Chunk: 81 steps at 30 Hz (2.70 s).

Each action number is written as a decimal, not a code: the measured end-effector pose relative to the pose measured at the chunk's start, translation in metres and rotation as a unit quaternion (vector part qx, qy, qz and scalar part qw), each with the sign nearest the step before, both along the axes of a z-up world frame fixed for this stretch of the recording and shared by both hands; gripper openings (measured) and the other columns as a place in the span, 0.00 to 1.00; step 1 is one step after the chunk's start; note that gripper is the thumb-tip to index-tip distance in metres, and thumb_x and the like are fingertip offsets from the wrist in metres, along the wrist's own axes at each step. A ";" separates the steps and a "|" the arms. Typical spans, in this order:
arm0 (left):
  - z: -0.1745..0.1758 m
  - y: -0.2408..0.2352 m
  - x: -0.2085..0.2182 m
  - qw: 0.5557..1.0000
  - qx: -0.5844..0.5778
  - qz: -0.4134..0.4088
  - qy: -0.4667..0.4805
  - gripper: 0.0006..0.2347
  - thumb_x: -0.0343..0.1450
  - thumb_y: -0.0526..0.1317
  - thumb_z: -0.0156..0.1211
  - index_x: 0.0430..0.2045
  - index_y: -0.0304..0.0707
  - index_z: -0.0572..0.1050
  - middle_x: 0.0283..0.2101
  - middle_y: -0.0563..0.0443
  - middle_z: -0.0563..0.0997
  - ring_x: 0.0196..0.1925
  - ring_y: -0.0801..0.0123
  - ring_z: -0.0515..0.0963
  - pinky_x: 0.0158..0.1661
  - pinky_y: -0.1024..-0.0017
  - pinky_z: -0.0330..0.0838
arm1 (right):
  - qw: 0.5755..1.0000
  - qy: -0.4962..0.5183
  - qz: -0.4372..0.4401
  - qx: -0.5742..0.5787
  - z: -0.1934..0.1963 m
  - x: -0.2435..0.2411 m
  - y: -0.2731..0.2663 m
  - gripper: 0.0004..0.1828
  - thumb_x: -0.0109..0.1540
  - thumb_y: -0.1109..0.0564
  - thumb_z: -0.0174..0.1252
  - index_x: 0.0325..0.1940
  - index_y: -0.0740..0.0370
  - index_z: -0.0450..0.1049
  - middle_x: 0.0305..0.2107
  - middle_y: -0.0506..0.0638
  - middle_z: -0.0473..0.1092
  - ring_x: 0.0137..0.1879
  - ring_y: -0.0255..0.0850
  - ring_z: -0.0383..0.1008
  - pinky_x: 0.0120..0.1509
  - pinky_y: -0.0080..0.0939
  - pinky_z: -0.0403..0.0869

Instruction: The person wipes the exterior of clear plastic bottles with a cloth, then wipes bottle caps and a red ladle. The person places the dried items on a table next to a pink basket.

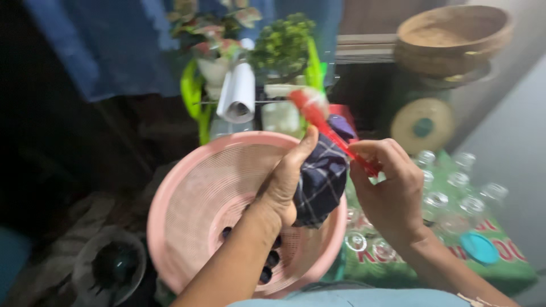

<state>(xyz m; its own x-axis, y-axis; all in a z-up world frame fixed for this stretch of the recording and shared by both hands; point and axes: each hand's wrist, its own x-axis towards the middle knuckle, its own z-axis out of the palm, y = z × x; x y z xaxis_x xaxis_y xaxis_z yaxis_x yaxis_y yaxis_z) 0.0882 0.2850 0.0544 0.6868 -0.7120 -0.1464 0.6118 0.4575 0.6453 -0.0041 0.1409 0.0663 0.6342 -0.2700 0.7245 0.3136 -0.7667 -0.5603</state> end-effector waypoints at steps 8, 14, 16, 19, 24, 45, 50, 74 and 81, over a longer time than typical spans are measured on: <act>0.023 -0.087 -0.015 0.992 0.114 0.012 -0.051 0.12 0.71 0.49 0.61 0.39 0.41 0.76 0.39 0.51 0.84 0.40 0.70 0.83 0.42 0.68 0.77 | 0.987 -0.066 -0.071 -0.130 0.005 -0.052 -0.029 0.15 0.57 0.68 0.66 0.47 0.59 0.76 0.42 0.51 0.75 0.46 0.43 0.75 0.48 0.39 0.73; 0.021 -0.146 -0.036 0.997 0.067 -0.012 -0.027 0.14 0.71 0.44 0.59 0.46 0.37 0.77 0.43 0.49 0.84 0.43 0.67 0.84 0.45 0.68 0.77 | 0.987 0.024 0.002 0.162 0.001 -0.080 -0.084 0.53 0.51 0.61 0.73 0.75 0.60 0.52 0.67 0.56 0.58 0.70 0.45 0.63 0.64 0.44 0.70; 0.024 -0.164 -0.050 0.998 0.039 -0.034 -0.043 0.14 0.71 0.43 0.58 0.47 0.38 0.77 0.43 0.50 0.84 0.43 0.68 0.84 0.46 0.68 0.77 | 0.929 0.094 0.086 0.349 0.005 -0.088 -0.102 0.58 0.51 0.58 0.71 0.79 0.52 0.46 0.73 0.48 0.53 0.69 0.41 0.66 0.65 0.44 0.74; 0.024 -0.182 -0.066 0.995 0.043 -0.066 -0.053 0.13 0.71 0.43 0.57 0.47 0.38 0.77 0.41 0.48 0.84 0.41 0.65 0.83 0.44 0.65 0.77 | 0.966 0.087 0.105 0.218 0.000 -0.099 -0.114 0.60 0.51 0.61 0.74 0.79 0.57 0.45 0.69 0.55 0.57 0.71 0.38 0.62 0.71 0.41 0.67; 0.022 -0.201 -0.071 0.993 0.081 -0.068 -0.057 0.11 0.71 0.43 0.57 0.44 0.42 0.79 0.40 0.53 0.84 0.42 0.69 0.82 0.44 0.68 0.76 | 0.923 0.127 0.093 0.352 -0.012 -0.109 -0.143 0.46 0.50 0.65 0.71 0.71 0.62 0.61 0.54 0.52 0.72 0.57 0.38 0.75 0.61 0.40 0.77; 0.002 -0.221 -0.054 0.984 0.042 -0.087 -0.150 0.09 0.76 0.37 0.52 0.46 0.31 0.69 0.40 0.44 0.81 0.30 0.68 0.80 0.27 0.72 0.76 | 0.791 0.062 0.041 0.607 0.032 -0.112 -0.230 0.17 0.60 0.55 0.56 0.50 0.66 0.74 0.33 0.54 0.79 0.35 0.41 0.80 0.45 0.43 0.79; 0.011 -0.224 -0.063 0.995 -0.008 -0.101 -0.020 0.09 0.74 0.40 0.50 0.46 0.38 0.70 0.39 0.54 0.82 0.37 0.73 0.82 0.37 0.70 0.80 | 0.763 0.061 0.141 0.628 0.017 -0.082 -0.191 0.19 0.63 0.50 0.58 0.53 0.64 0.73 0.36 0.55 0.79 0.38 0.44 0.80 0.47 0.49 0.79; 0.009 -0.205 -0.066 0.927 0.120 -0.067 -0.348 0.08 0.66 0.29 0.55 0.37 0.33 0.69 0.25 0.49 0.76 0.18 0.70 0.76 0.14 0.70 0.68 | 0.983 -0.032 -0.170 -0.065 0.035 -0.061 -0.133 0.17 0.58 0.61 0.68 0.51 0.63 0.77 0.53 0.52 0.73 0.57 0.43 0.73 0.64 0.42 0.70; 0.004 -0.202 -0.076 0.905 0.034 0.023 -0.424 0.06 0.72 0.29 0.51 0.39 0.31 0.73 0.27 0.51 0.77 0.21 0.76 0.76 0.22 0.76 0.72 | 0.890 0.012 -0.002 0.457 0.046 -0.052 -0.180 0.13 0.61 0.57 0.60 0.49 0.63 0.77 0.35 0.51 0.76 0.36 0.35 0.76 0.42 0.37 0.77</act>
<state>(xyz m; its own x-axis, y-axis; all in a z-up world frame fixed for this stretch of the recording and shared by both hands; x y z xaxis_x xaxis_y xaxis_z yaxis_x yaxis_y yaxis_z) 0.0122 0.0827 0.0586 0.6016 -0.6884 0.4052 -0.1360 0.4116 0.9012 -0.0561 -0.0396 0.1127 0.6437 -0.7417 0.1885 0.2918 0.0102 -0.9564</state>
